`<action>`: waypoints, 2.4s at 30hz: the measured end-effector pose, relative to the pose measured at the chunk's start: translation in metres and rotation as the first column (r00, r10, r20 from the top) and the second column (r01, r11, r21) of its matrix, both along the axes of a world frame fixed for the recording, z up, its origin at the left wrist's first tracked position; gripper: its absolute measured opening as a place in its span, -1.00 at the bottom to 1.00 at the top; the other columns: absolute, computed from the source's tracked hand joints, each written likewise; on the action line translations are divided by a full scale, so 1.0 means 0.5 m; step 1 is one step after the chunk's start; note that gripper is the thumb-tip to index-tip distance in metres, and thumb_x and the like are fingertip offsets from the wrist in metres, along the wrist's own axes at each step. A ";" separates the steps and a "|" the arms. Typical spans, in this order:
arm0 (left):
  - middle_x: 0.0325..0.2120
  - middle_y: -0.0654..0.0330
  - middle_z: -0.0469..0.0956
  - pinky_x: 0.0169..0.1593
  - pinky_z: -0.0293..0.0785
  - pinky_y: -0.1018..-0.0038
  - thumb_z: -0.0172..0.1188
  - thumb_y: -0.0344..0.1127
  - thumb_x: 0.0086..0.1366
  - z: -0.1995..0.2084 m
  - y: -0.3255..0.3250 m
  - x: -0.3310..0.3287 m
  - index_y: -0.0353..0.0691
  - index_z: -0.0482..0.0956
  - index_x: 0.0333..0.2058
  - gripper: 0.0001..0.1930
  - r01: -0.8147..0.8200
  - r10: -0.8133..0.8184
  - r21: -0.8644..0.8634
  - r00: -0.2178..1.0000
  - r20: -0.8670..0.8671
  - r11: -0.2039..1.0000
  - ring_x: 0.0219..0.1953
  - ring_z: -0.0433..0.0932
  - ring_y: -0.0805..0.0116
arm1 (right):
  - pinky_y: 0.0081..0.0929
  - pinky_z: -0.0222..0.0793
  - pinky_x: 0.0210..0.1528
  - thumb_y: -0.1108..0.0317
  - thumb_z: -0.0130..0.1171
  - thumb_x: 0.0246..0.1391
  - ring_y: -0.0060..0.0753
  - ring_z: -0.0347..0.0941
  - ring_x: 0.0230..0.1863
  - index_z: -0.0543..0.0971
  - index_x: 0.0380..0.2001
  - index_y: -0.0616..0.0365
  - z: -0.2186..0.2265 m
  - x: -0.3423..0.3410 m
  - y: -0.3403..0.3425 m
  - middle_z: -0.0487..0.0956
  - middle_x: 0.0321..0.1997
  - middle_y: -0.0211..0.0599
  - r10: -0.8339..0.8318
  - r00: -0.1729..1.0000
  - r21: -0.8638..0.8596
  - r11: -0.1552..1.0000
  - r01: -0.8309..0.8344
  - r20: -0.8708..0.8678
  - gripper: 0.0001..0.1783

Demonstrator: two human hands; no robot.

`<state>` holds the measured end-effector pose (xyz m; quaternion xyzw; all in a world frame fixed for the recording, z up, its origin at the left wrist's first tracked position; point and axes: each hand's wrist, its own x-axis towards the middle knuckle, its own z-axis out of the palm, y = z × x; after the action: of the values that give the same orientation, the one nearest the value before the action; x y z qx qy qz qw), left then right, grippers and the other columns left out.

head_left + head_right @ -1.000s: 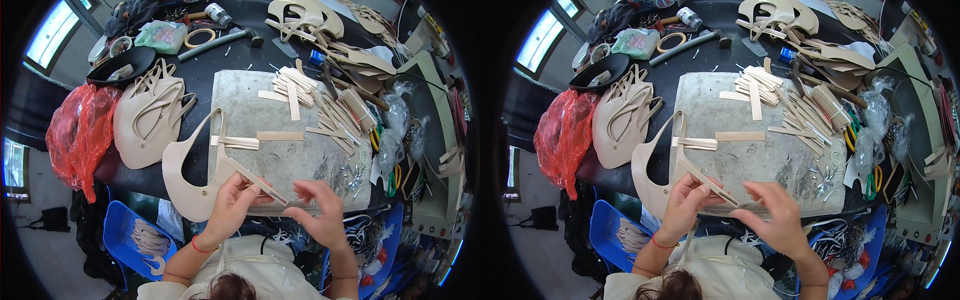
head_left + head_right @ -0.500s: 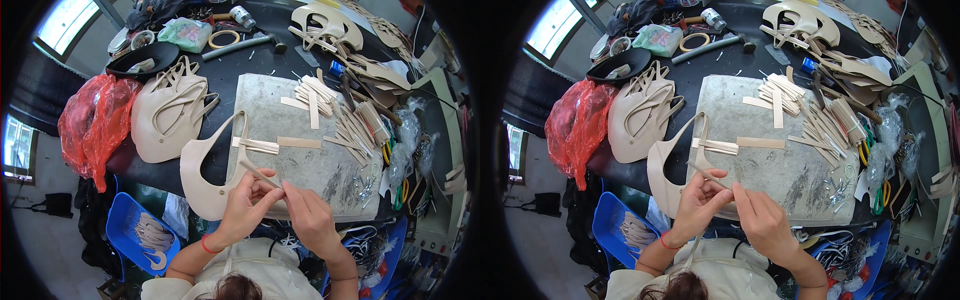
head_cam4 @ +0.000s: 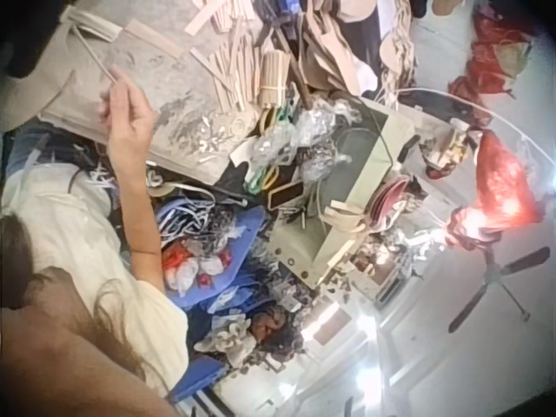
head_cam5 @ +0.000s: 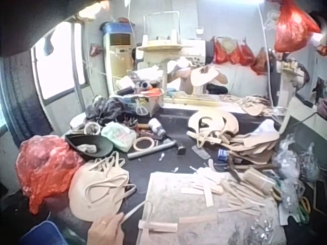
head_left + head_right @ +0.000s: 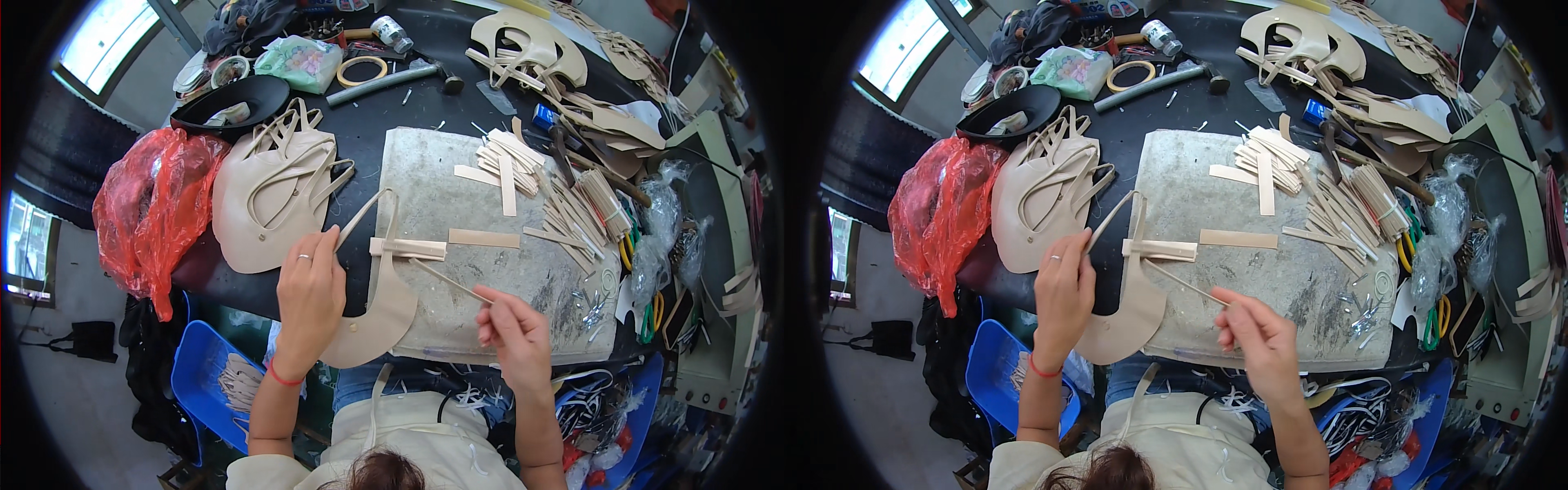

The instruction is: The person is assembling shoe components by hand. They repeatedly pick up small beige leather strips, fold them, and attach them to a larger beige shoe upper piece. The person uses green-handled scissors to trim the strips to the correct length. The workspace is cluttered with various leather scraps and tools.

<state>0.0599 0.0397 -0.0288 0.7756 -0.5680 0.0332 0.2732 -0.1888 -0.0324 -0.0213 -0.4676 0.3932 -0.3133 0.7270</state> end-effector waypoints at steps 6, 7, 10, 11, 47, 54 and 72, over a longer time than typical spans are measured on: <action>-0.26 0.08 0.48 -0.17 0.45 0.35 0.09 -0.72 -0.16 0.126 -0.009 0.001 -0.32 0.56 -0.15 -0.51 0.287 -0.201 -0.247 0.925 0.323 0.926 -0.24 0.50 0.16 | -0.59 0.45 -0.33 0.46 0.03 0.21 -0.53 0.49 -0.37 0.48 -0.01 0.32 -0.016 -0.052 -0.020 0.56 -0.32 -0.20 -0.303 0.891 0.253 0.941 0.224 0.338 -0.71; -0.25 0.11 0.47 -0.17 0.45 0.38 0.11 -0.71 -0.18 0.128 -0.016 0.007 -0.28 0.57 -0.15 -0.50 0.357 -0.252 -0.233 0.889 0.383 0.905 -0.26 0.49 0.19 | -0.58 0.45 -0.32 0.47 0.04 0.20 -0.52 0.49 -0.36 0.47 -0.01 0.32 -0.014 -0.053 -0.021 0.56 -0.32 -0.20 -0.333 0.877 0.278 0.929 0.243 0.346 -0.70; -0.25 0.22 0.40 -0.19 0.45 0.39 0.17 -0.69 -0.06 0.133 -0.022 0.014 -0.08 0.61 -0.21 -0.58 0.506 -0.390 -0.146 0.790 0.473 0.850 -0.25 0.46 0.29 | -0.55 0.46 -0.31 0.51 0.07 0.16 -0.49 0.50 -0.34 0.47 -0.05 0.30 0.001 -0.040 -0.015 0.56 -0.33 -0.20 -0.298 0.856 0.345 0.926 0.152 0.422 -0.73; -0.25 0.22 0.39 -0.20 0.45 0.40 0.18 -0.66 -0.05 0.129 -0.023 0.017 -0.09 0.61 -0.24 -0.61 0.526 -0.458 -0.054 0.782 0.422 0.849 -0.26 0.46 0.30 | -0.55 0.46 -0.30 0.51 0.08 0.15 -0.48 0.50 -0.33 0.46 -0.06 0.29 -0.005 -0.044 -0.013 0.56 -0.33 -0.20 -0.260 0.872 0.323 0.938 0.126 0.415 -0.73; -0.19 0.17 0.39 -0.15 0.54 0.59 0.18 -0.62 0.16 0.008 0.120 -0.113 -0.45 0.32 0.08 -0.52 -0.112 -0.107 -0.108 0.015 -0.994 0.988 -0.16 0.50 0.47 | -0.59 0.35 -0.48 0.45 0.25 -0.01 -0.53 0.46 -0.50 0.63 -0.33 0.23 0.039 0.147 -0.006 0.55 -0.45 -0.29 0.429 0.822 -0.345 0.758 -0.553 -0.375 -0.86; -0.19 0.15 0.43 -0.14 0.53 0.59 0.15 -0.59 0.22 0.017 0.134 -0.095 -0.44 0.32 0.06 -0.58 -0.074 -0.039 -0.040 0.004 -0.999 0.996 -0.14 0.52 0.42 | -0.60 0.32 -0.48 0.43 0.25 0.00 -0.55 0.42 -0.51 0.61 -0.36 0.26 0.030 0.151 0.002 0.53 -0.47 -0.30 0.453 0.808 -0.312 0.759 -0.571 -0.377 -0.86; -0.27 0.08 0.61 -0.16 0.53 0.59 0.12 -0.45 0.31 0.003 0.147 -0.096 -0.49 0.49 -0.10 -0.76 -0.046 -0.022 -0.018 -0.071 -0.997 0.999 -0.23 0.59 0.46 | -0.50 0.45 -0.43 0.48 0.23 0.03 -0.39 0.55 -0.45 0.34 -0.30 0.26 0.037 0.142 0.053 0.53 -0.44 -0.15 0.325 0.860 -0.327 0.825 -0.461 -0.394 -0.74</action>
<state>0.0120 0.1133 -0.0276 0.5514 -0.1794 -0.5293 0.6194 -0.1175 -0.0059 -0.0031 -0.7258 0.3249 -0.1496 0.5876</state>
